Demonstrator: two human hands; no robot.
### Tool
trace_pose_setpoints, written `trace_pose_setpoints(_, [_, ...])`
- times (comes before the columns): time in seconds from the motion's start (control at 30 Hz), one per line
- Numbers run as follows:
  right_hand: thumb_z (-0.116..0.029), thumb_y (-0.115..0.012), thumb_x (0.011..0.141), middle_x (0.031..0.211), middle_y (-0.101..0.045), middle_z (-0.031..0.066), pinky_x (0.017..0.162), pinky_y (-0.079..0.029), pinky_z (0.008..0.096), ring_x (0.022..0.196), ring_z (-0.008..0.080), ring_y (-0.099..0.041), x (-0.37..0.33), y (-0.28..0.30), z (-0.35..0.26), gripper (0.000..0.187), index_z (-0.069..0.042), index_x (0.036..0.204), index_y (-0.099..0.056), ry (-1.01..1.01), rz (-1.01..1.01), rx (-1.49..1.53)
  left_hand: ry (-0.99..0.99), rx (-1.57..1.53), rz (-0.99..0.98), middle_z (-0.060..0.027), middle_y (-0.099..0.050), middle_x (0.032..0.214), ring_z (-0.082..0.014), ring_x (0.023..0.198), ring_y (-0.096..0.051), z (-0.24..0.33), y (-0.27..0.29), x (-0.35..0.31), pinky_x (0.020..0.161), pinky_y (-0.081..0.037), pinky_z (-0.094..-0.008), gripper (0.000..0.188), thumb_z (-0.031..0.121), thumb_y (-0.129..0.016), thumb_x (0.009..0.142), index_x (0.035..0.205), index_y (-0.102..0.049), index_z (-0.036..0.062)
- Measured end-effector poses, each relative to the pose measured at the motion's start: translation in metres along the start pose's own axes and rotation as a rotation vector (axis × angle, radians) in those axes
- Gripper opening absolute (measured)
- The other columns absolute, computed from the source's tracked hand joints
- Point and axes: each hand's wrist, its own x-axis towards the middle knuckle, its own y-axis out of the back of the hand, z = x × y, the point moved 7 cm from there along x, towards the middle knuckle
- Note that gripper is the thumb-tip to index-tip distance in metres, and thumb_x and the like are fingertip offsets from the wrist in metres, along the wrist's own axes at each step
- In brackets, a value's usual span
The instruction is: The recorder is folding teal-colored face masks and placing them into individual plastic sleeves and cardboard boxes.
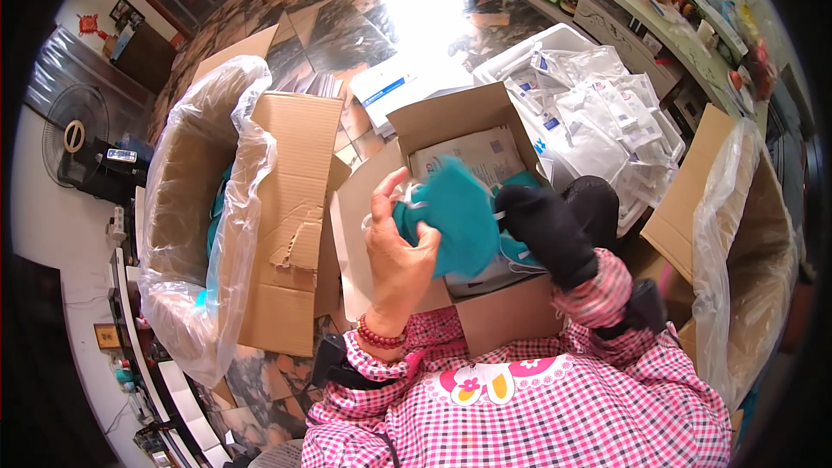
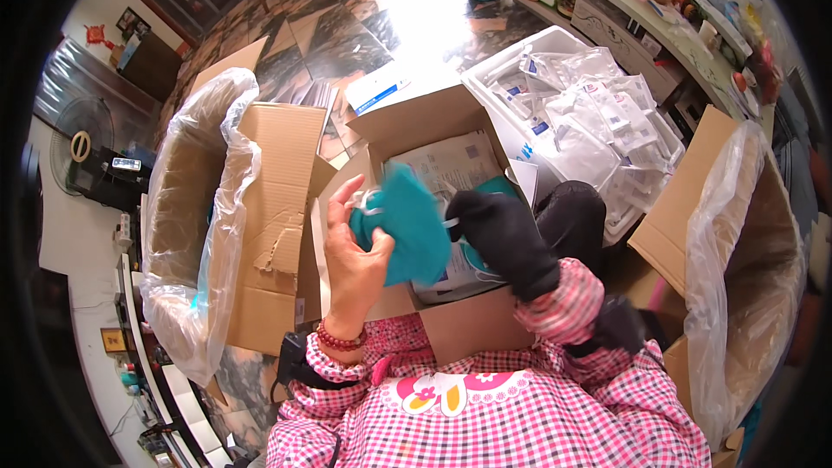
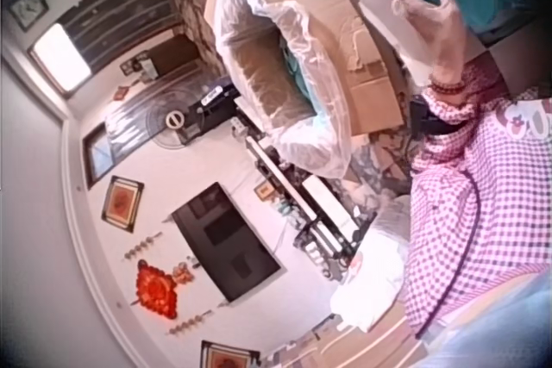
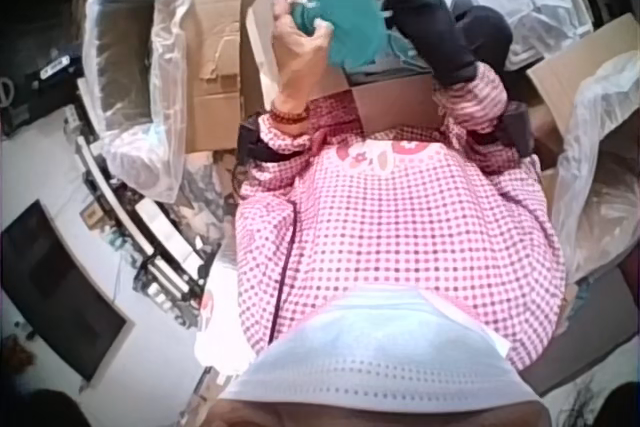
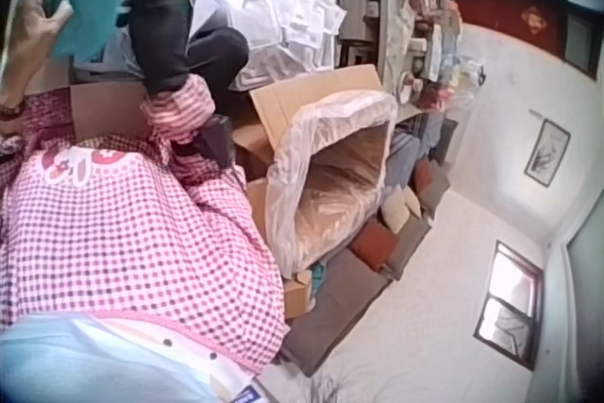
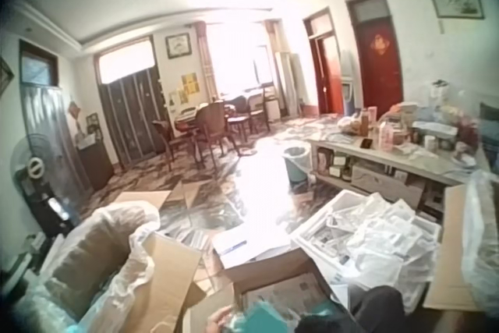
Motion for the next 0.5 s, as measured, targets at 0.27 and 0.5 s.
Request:
trace_pose_setpoints(0.27, [0.005, -0.052, 0.092, 0.089, -0.055, 0.0080, 0.079, -0.051, 0.0324, 0.082, 0.0201, -0.059, 0.001, -0.006, 0.024, 0.009, -0.001, 0.089, -0.058, -0.274, 0.064, 0.897, -0.192, 0.119, -0.110, -0.0096, -0.068, 0.097, -0.0208, 0.088, -0.068, 0.019, -0.025, -0.015, 0.080, -0.054, -0.0336, 0.062, 0.008, -0.075, 0.081, 0.138, -0.050, 0.0022])
trace_pose_setpoints(0.5, [-0.012, -0.055, 0.097, 0.089, -0.056, 0.0070, 0.077, -0.052, 0.0331, 0.081, 0.0189, -0.061, -0.010, -0.004, 0.011, 0.014, -0.001, 0.089, -0.056, -0.252, -0.119, 0.902, 0.022, -0.662, 0.008, -0.0068, -0.066, 0.105, -0.0169, 0.078, -0.066, -0.038, -0.002, -0.005, 0.076, -0.057, -0.0309, 0.025, 0.015, -0.062, 0.098, 0.120, -0.059, 0.0034])
